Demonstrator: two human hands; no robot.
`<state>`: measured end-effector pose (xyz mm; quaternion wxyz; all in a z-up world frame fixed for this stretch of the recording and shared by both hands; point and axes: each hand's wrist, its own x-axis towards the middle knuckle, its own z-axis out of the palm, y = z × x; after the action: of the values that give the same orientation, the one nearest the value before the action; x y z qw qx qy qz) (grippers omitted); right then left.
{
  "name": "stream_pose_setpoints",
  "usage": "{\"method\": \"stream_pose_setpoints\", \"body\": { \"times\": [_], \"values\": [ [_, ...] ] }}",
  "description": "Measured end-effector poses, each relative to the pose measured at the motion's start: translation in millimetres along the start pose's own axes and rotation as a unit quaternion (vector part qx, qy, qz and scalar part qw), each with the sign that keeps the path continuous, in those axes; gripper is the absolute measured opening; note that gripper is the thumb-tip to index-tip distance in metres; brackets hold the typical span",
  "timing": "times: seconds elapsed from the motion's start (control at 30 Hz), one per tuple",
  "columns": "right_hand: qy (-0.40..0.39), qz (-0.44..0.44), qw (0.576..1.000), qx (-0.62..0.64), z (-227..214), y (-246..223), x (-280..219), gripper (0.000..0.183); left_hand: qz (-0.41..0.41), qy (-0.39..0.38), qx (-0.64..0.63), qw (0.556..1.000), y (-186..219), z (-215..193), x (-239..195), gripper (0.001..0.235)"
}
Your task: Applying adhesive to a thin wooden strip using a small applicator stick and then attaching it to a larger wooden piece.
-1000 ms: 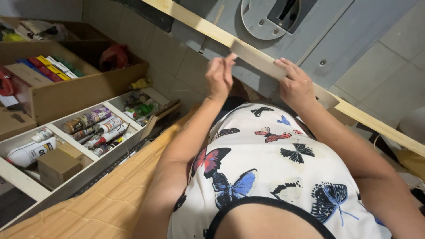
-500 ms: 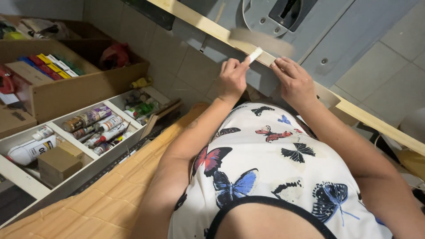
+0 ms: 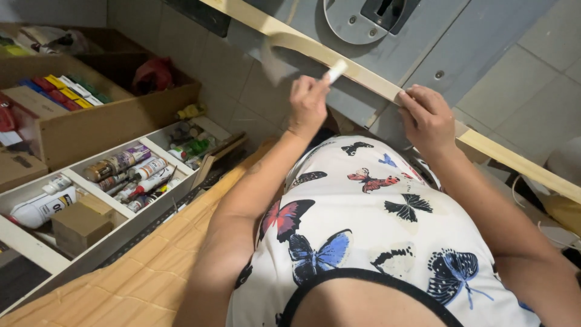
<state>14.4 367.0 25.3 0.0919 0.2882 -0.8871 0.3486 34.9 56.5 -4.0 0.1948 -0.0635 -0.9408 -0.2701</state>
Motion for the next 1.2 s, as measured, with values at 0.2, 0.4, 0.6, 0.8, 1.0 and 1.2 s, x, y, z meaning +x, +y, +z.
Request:
{"method": "stream_pose_setpoints", "body": {
  "times": [0.2, 0.4, 0.6, 0.8, 1.0, 1.2],
  "values": [
    [0.014, 0.007, 1.0, -0.014, 4.6, 2.1, -3.8, 0.03, 0.042, -0.078, -0.051, 0.995, 39.9, 33.9, -11.6, 0.025],
    [0.03, 0.032, 0.999, -0.02, 11.8, 6.7, -10.3, 0.034, 0.05, -0.068, -0.009, 0.996, 0.1, 38.1, -22.6, 0.008],
    [0.028, 0.046, 0.998, -0.02, 1.5, -5.1, 2.9, 0.028, 0.041, -0.083, -0.028, 0.995, 49.7, 6.8, 12.3, 0.014],
    [0.008, 0.027, 0.993, -0.116, -8.1, -10.6, 4.2, 0.016, 0.073, -0.112, -0.04, 0.99, 26.4, 38.3, -19.9, 0.033],
    [0.029, 0.043, 0.998, -0.045, 4.2, -2.5, -3.0, 0.031, 0.023, -0.059, 0.041, 0.997, -31.8, 4.0, -14.4, 0.035],
    [0.014, 0.057, 0.997, -0.059, 6.1, -2.2, -3.7, 0.036, 0.036, -0.033, 0.006, 0.999, -7.4, 23.1, -14.0, 0.027]
  ]
}}
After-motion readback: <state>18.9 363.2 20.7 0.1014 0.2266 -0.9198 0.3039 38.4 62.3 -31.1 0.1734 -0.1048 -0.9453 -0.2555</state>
